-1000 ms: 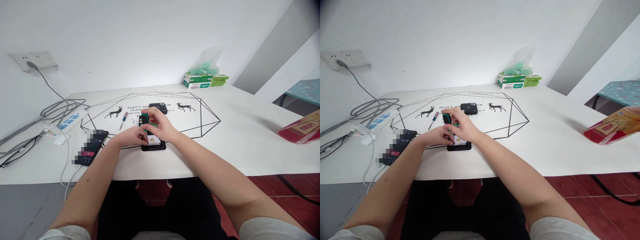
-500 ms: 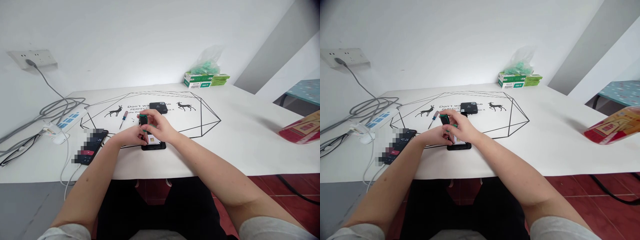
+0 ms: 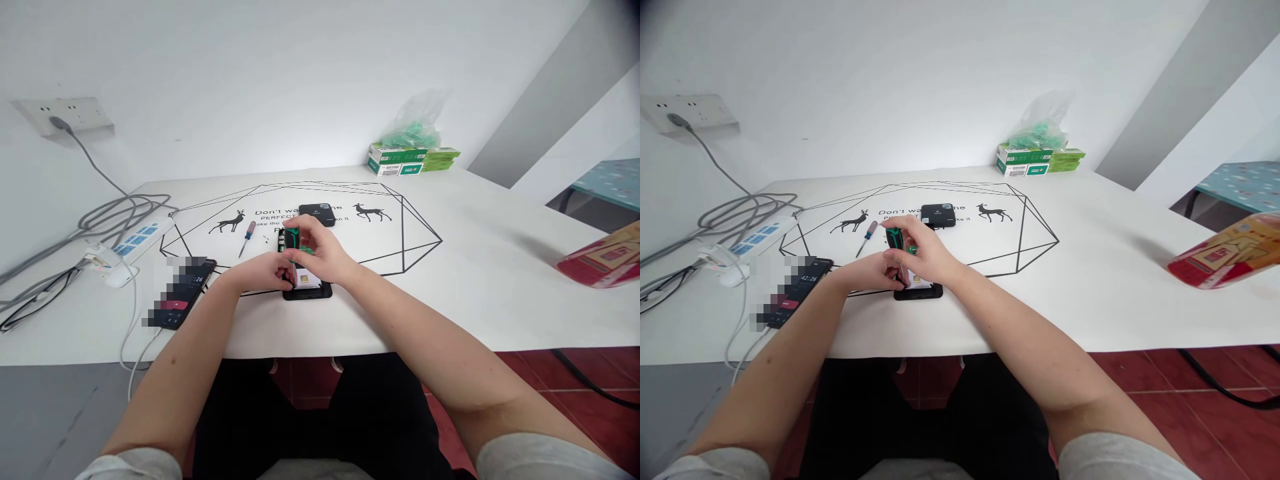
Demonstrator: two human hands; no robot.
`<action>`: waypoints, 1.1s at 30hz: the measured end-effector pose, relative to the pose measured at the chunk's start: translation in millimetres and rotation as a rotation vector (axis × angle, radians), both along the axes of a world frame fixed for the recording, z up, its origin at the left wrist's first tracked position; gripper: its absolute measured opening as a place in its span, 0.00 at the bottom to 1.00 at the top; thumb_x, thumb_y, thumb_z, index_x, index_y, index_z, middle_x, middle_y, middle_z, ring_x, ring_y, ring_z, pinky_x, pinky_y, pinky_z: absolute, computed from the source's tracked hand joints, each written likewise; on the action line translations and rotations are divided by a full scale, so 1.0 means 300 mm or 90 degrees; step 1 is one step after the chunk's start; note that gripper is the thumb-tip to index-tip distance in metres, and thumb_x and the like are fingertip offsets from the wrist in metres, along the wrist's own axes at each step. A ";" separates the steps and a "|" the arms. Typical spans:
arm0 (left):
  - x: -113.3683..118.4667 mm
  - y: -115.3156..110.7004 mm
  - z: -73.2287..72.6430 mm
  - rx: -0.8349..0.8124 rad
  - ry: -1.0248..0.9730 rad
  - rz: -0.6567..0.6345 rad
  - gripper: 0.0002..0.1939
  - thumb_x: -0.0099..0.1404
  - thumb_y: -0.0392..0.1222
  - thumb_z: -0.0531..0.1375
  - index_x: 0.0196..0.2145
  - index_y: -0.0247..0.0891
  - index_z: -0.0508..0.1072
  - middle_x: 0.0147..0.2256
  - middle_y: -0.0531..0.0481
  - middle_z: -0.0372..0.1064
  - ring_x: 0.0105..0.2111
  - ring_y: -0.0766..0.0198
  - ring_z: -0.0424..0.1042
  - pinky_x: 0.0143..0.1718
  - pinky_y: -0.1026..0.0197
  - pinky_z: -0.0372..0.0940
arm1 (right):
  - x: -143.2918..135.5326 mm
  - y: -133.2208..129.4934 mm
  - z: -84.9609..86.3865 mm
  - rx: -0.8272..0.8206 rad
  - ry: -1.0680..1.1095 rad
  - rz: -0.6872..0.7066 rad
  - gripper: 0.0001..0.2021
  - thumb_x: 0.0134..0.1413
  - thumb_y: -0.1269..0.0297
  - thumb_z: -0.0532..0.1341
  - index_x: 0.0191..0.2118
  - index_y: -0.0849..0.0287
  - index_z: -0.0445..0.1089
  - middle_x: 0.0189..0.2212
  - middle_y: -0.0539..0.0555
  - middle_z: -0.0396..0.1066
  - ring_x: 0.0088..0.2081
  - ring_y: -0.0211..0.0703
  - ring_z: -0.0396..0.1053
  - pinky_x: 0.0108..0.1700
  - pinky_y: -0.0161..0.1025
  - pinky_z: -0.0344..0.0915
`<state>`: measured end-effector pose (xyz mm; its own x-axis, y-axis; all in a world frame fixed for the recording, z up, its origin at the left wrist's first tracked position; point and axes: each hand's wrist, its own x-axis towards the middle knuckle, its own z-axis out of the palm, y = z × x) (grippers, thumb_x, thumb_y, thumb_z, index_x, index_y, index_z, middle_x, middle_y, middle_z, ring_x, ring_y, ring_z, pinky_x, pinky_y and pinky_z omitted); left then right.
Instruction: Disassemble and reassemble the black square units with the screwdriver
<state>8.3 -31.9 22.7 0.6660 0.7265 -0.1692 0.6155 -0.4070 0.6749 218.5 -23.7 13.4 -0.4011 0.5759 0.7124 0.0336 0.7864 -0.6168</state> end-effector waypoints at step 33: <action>-0.007 0.083 -0.079 0.301 0.256 0.406 0.19 0.73 0.43 0.59 0.59 0.42 0.71 0.67 0.31 0.67 0.70 0.29 0.60 0.63 0.33 0.63 | 0.021 0.002 0.045 0.057 0.125 -0.057 0.11 0.67 0.50 0.68 0.46 0.50 0.74 0.45 0.55 0.73 0.41 0.45 0.72 0.42 0.48 0.75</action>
